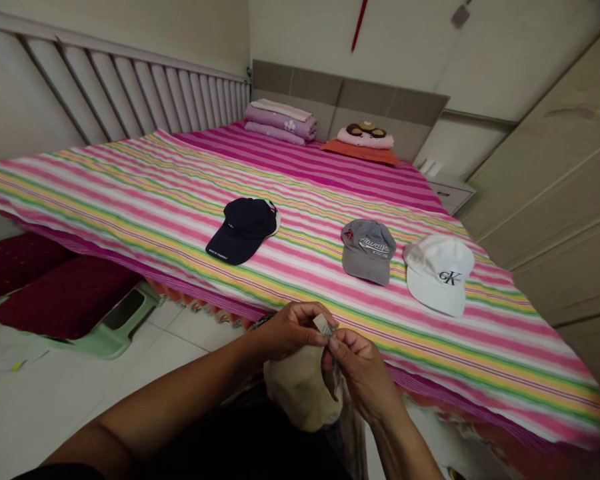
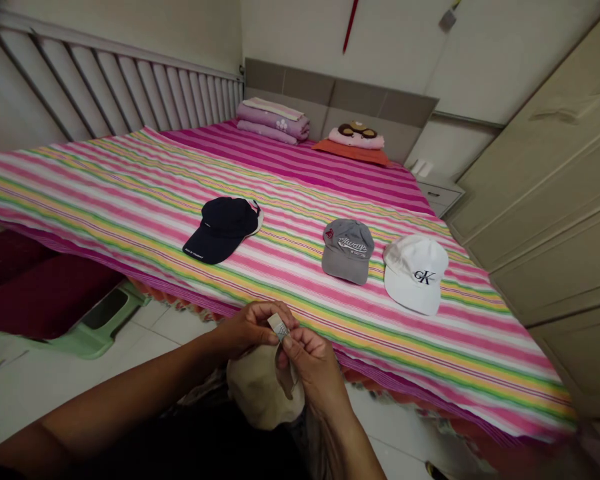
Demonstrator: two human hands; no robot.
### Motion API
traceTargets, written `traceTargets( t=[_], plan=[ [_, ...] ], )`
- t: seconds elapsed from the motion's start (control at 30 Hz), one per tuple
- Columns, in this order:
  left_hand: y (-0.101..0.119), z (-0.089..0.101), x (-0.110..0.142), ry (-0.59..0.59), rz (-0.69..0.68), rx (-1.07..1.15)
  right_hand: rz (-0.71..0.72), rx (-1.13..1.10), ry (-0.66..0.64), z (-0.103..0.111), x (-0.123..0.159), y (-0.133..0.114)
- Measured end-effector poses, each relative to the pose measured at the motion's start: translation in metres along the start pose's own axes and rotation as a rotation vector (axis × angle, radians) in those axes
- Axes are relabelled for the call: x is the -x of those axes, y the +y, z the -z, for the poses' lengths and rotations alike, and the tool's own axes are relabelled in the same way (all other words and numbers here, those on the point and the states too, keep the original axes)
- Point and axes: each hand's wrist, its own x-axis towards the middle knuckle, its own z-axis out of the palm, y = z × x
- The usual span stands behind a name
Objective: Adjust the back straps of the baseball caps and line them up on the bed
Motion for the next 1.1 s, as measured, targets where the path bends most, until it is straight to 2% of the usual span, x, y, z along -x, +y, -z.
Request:
traceTargets(
  t=[0.27, 0.37, 0.47, 0.53, 0.63, 0.8, 0.93, 1.1],
  plan=[
    [-0.002, 0.004, 0.0, -0.007, -0.018, -0.008, 0.01, -0.021, 0.037, -0.004, -0.003, -0.001],
    [0.009, 0.002, -0.001, -0.048, -0.071, -0.099, 0.03, -0.033, 0.019, -0.004, -0.002, -0.012],
    [0.027, -0.009, -0.003, -0.037, -0.089, -0.235, 0.071, -0.015, -0.016, -0.003, 0.0, -0.029],
    [0.039, -0.02, -0.003, 0.013, -0.058, -0.244, 0.073, 0.008, -0.023, -0.001, 0.002, -0.041],
    [0.048, -0.033, -0.002, 0.079, 0.041, -0.127, 0.044, 0.07, -0.019, 0.002, 0.006, -0.055],
    [0.04, -0.028, 0.001, 0.123, 0.21, -0.032, -0.024, 0.188, 0.0, 0.006, 0.008, -0.052],
    [0.032, -0.018, 0.001, 0.147, 0.31, 0.106, 0.139, 0.419, 0.045, 0.003, 0.007, -0.042],
    [0.034, -0.02, -0.001, 0.133, 0.278, 0.095, 0.452, 0.815, 0.133, -0.006, 0.009, -0.046]
  ],
)
